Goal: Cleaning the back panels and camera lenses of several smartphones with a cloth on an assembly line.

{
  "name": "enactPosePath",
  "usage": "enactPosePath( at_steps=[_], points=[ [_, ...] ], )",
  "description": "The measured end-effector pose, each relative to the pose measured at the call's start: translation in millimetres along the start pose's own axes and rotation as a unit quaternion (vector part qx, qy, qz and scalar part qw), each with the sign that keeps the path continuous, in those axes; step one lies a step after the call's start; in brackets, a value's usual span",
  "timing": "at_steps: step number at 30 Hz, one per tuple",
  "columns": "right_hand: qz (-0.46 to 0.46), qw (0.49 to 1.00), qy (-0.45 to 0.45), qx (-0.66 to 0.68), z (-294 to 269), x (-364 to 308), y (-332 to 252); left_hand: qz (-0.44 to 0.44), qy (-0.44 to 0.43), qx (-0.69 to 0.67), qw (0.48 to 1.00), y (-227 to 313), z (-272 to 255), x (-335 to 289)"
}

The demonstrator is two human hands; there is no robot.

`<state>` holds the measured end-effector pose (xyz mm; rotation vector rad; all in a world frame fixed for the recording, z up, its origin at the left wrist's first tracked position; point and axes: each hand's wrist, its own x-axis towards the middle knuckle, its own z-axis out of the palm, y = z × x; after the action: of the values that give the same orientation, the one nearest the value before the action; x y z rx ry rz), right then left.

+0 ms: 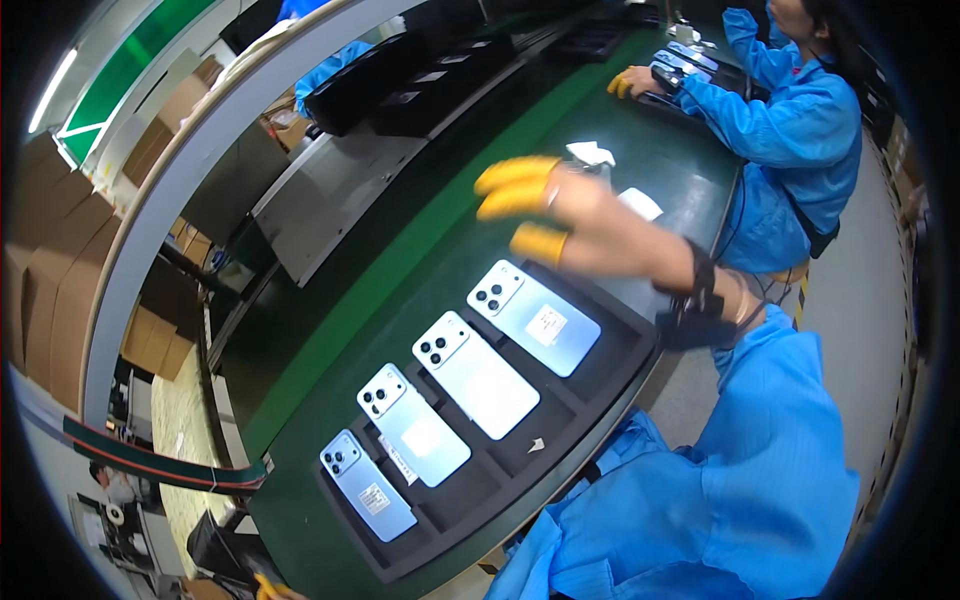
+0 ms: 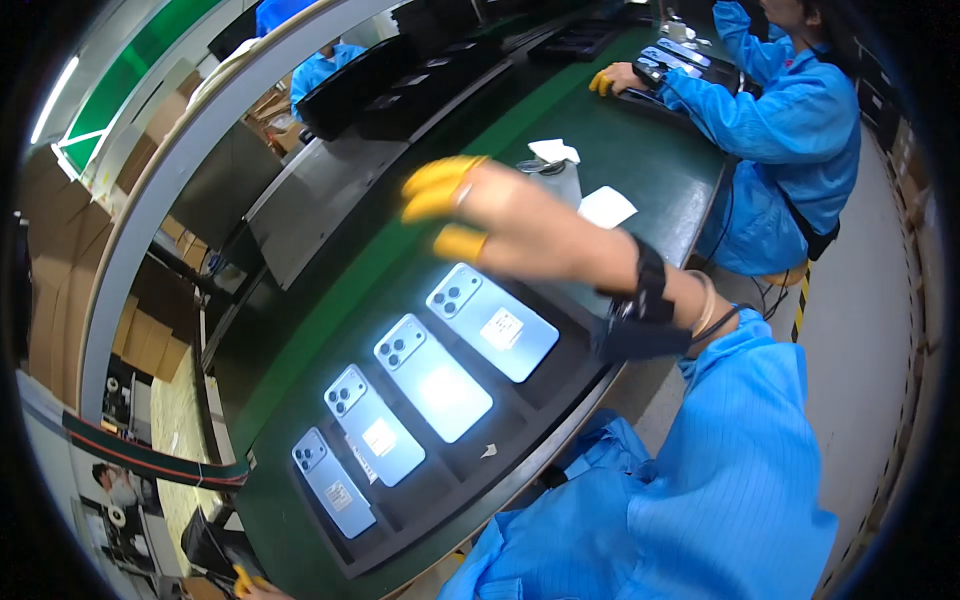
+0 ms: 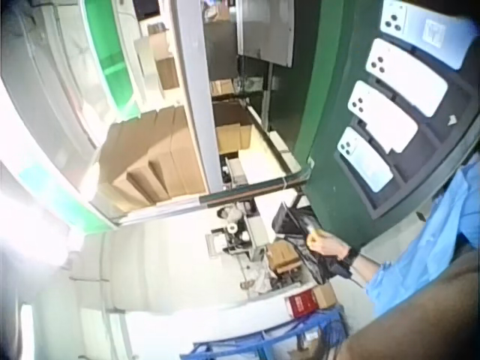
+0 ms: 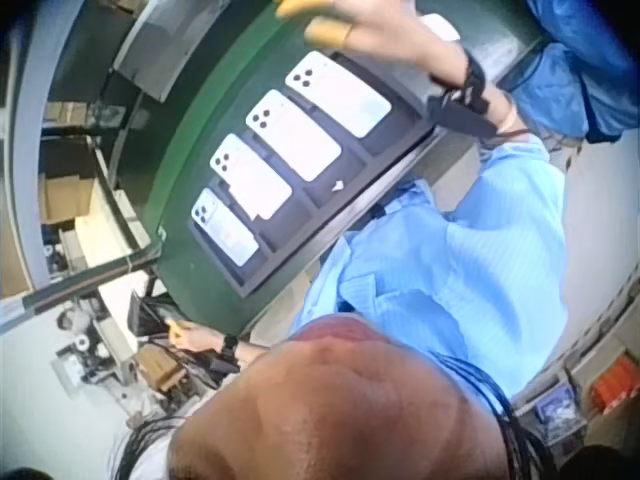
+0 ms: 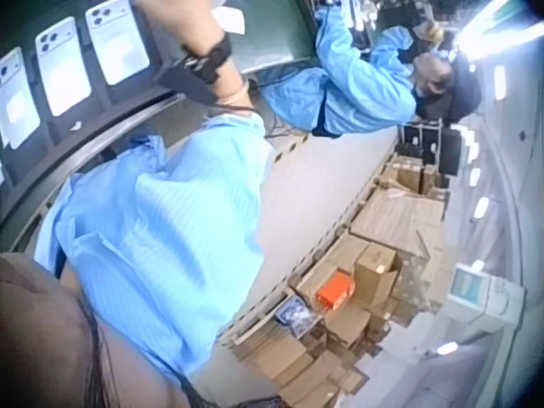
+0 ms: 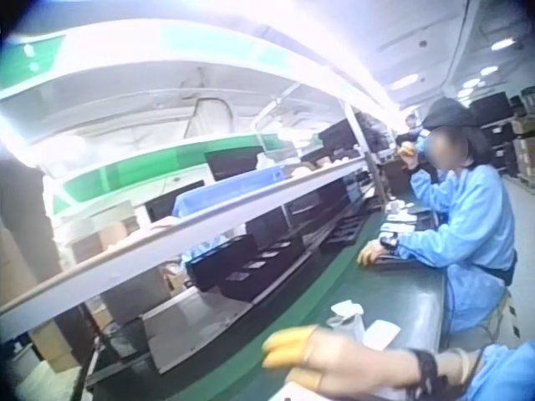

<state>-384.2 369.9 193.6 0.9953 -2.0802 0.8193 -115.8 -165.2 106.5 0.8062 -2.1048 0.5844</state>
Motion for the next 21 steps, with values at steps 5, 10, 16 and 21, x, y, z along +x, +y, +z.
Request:
enactPosePath(
  at_steps=[5,10,16,21],
  points=[
    [0.200,0.970,0.067,-0.120,-40,-47,84,-0.060,-0.290,-0.323,0.899,-31,16,-24],
    [0.276,0.943,0.000,-0.187,-28,-71,120,-0.065,-0.332,-0.296,0.893,-10,-26,9],
    [0.255,0.949,0.023,-0.186,-19,-79,126,0.014,-0.246,-0.410,0.878,41,-69,58],
    [0.210,0.956,0.046,-0.202,-20,-78,133,0.199,-0.215,-0.424,0.857,128,-110,102]
  ],
)
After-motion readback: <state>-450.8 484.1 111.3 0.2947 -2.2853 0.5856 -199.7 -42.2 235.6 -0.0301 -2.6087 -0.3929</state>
